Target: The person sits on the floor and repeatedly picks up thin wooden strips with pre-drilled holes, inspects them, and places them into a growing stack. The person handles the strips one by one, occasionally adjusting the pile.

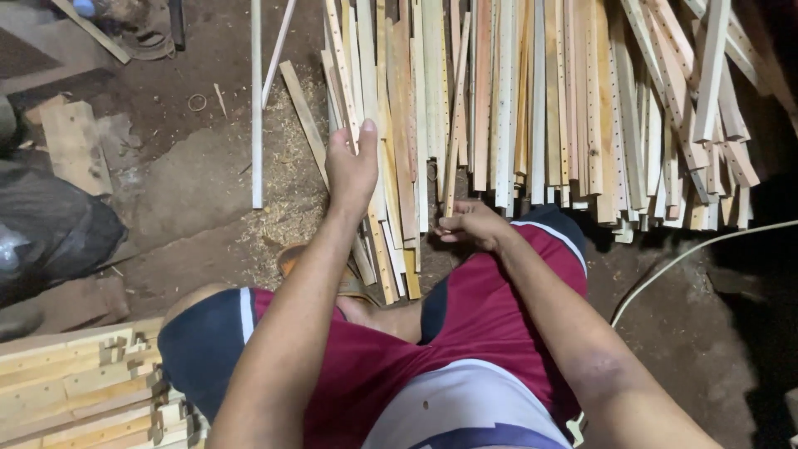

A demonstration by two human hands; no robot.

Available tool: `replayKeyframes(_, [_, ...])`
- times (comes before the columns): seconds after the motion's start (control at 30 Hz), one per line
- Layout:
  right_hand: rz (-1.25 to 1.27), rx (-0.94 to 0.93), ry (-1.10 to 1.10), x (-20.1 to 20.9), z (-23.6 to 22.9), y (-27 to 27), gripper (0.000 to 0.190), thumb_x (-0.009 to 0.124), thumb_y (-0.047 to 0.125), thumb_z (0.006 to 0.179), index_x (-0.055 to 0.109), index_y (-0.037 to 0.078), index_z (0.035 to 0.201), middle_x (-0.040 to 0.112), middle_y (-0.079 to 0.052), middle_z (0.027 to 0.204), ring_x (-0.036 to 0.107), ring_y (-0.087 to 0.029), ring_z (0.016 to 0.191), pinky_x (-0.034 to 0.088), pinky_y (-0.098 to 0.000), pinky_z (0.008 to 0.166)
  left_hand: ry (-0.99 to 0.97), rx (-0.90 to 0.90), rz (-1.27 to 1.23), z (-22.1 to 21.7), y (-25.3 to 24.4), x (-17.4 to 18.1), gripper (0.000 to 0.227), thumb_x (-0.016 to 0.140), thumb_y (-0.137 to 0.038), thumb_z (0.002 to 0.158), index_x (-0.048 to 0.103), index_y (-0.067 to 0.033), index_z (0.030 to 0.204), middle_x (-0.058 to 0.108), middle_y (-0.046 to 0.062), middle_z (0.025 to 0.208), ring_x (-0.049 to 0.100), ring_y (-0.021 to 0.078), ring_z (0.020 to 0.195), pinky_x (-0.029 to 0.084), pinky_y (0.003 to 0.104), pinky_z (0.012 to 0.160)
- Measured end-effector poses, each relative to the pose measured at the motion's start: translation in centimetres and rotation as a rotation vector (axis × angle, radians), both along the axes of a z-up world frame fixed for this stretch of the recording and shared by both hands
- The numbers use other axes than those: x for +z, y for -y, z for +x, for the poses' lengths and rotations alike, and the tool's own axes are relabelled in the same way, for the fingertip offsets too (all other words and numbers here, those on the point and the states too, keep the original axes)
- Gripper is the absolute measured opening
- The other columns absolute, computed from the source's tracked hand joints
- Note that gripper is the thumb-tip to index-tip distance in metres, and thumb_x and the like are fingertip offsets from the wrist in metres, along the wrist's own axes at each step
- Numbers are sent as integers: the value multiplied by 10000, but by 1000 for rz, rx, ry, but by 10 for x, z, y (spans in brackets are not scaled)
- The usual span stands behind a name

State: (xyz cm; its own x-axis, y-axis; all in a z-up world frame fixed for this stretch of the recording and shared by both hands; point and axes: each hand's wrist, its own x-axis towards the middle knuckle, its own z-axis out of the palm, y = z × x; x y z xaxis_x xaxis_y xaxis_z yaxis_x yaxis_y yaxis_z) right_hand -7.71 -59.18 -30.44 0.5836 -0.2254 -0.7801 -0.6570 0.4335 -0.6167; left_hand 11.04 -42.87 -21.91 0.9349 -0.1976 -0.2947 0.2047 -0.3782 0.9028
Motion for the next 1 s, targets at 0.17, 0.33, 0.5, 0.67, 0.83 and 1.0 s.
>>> replayKeyframes(0.17, [192,-22,171,5,3,7,547,716,-2,862,517,-93,1364,693,-114,1038,720,-295,1031,568,-496,1007,14,-36,-74,7,9,-10,583,543,-557,999,654,-16,1188,686,136,900,684,241,870,561,425,703])
replayKeyframes(0.33, [169,57,324,14,-5,-15,432,796,6,822,633,-51,1218,764,-190,882,753,-371,952,617,-517,875,-89,-40,-255,-11,6,19,502,509,-418,1043,605,56,1178,585,75,667,663,162,554,629,261,467])
replayKeyframes(0.5, [174,315,411,99,-8,-72,393,842,23,792,698,-35,1153,772,-102,852,759,-205,833,666,-347,755,-182,-41,-349,-10,4,-3,560,459,-468,1057,520,49,1264,645,268,1199,722,369,1092,637,470,880])
replayKeyframes(0.67, [126,518,471,51,-14,-90,235,889,69,786,694,12,903,693,-8,673,653,-68,663,542,-193,590,-184,-7,-359,-20,0,14,520,502,-450,1037,505,43,1203,598,168,957,703,292,670,656,335,567])
replayKeyframes(0.83, [234,462,448,22,-12,-105,380,907,42,757,685,9,1064,757,-44,835,713,-81,728,595,-211,663,-119,-16,-306,-14,-4,19,472,555,-421,1038,540,39,1144,623,106,822,618,140,461,553,224,347])
replayKeyframes(1.0, [282,407,468,19,-12,-108,375,899,42,764,671,-8,1057,753,-101,806,722,-114,681,567,-215,583,-198,-104,-279,-9,-6,35,575,601,-559,971,598,3,852,582,100,534,535,168,331,487,252,276])
